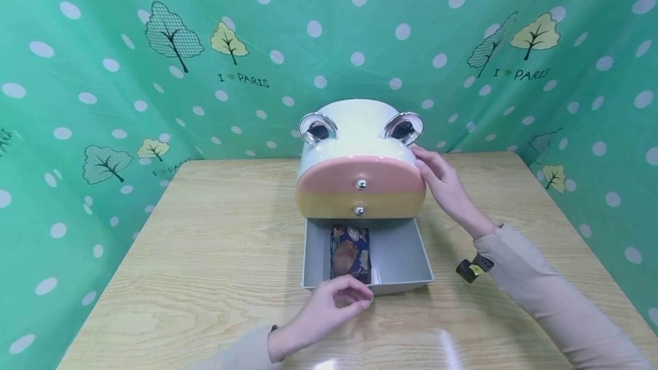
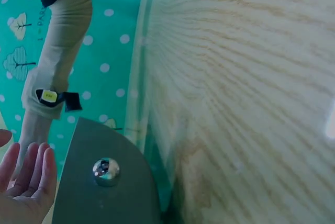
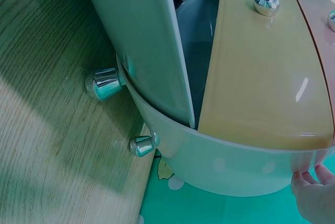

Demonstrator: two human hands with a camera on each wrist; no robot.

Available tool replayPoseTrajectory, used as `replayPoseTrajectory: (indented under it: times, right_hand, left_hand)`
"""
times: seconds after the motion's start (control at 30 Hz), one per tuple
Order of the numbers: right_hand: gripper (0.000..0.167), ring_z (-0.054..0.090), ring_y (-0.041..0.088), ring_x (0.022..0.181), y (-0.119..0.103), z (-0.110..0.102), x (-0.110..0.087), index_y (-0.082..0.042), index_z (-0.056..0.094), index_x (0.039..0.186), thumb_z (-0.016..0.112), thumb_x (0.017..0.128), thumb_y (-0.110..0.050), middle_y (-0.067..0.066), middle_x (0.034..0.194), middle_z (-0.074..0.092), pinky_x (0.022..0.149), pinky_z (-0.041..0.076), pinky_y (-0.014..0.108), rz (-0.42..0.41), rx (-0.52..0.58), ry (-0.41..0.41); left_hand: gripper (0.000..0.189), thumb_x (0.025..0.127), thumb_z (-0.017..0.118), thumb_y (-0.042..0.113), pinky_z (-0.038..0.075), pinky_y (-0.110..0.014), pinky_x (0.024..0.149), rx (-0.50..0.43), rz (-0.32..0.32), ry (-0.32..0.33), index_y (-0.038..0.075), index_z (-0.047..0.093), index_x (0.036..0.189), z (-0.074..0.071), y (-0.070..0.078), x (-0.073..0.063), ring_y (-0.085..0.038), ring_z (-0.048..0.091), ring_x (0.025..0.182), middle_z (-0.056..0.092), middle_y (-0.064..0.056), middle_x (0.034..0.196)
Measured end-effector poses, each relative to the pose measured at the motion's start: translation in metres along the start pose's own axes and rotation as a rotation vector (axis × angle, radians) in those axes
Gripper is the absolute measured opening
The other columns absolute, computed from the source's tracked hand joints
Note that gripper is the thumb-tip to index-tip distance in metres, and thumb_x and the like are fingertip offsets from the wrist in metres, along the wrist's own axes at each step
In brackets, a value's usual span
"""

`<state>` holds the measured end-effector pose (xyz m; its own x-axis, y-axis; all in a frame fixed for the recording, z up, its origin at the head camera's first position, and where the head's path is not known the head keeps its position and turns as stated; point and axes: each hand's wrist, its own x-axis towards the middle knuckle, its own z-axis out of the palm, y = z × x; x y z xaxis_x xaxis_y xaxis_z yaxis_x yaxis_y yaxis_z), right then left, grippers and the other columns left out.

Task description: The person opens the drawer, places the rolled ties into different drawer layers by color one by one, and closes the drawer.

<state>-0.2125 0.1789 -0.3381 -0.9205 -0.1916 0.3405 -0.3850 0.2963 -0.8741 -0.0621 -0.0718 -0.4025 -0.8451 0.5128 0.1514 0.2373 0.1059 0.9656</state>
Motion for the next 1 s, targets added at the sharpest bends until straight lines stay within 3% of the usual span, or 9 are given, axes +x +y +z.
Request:
replayPoseTrajectory:
  times: [0.53, 0.7, 0.8, 1.0]
  right_hand:
    - [0.040, 0.028, 0.022, 0.129, -0.001, 0.001, 0.000, -0.003, 0.041, 0.129, 0.042, 0.094, -0.023, 0.007, 0.140, 0.034, 0.105, 0.025, 0.041, -0.006, 0.011, 0.004]
    - [0.041, 0.028, 0.021, 0.129, -0.001, 0.000, 0.000, -0.004, 0.040, 0.129, 0.042, 0.094, -0.024, 0.007, 0.140, 0.034, 0.105, 0.025, 0.041, -0.001, 0.002, 0.002]
    - [0.042, 0.028, 0.021, 0.129, 0.001, 0.000, 0.001, -0.004, 0.040, 0.130, 0.042, 0.094, -0.027, 0.006, 0.140, 0.034, 0.105, 0.026, 0.041, 0.002, -0.010, 0.000]
    - [0.043, 0.028, 0.021, 0.129, 0.001, 0.000, 0.001, -0.004, 0.040, 0.129, 0.042, 0.094, -0.028, 0.007, 0.140, 0.034, 0.105, 0.026, 0.042, 0.000, -0.013, 0.001]
  left_hand:
    - [0.016, 0.081, 0.061, 0.006, 0.050, -0.018, 0.071, -0.028, -0.153, -0.017, -0.002, 0.062, 0.094, 0.014, -0.025, -0.010, -0.006, 0.058, 0.079, 0.063, -0.013, 0.094]
    - [0.019, 0.080, 0.061, 0.007, 0.051, -0.019, 0.064, -0.065, -0.242, 0.008, -0.004, 0.061, 0.096, 0.016, -0.032, -0.011, -0.008, 0.058, 0.073, 0.062, -0.014, 0.095]
    - [0.018, 0.080, 0.060, 0.006, 0.053, -0.024, 0.059, -0.079, -0.289, 0.032, -0.004, 0.062, 0.095, 0.016, -0.036, -0.010, -0.013, 0.060, 0.068, 0.064, -0.014, 0.091]
    - [0.018, 0.081, 0.057, 0.002, 0.055, -0.033, 0.062, -0.177, -0.360, 0.069, -0.011, 0.059, 0.094, 0.017, -0.046, -0.009, -0.035, 0.062, 0.073, 0.063, -0.023, 0.085]
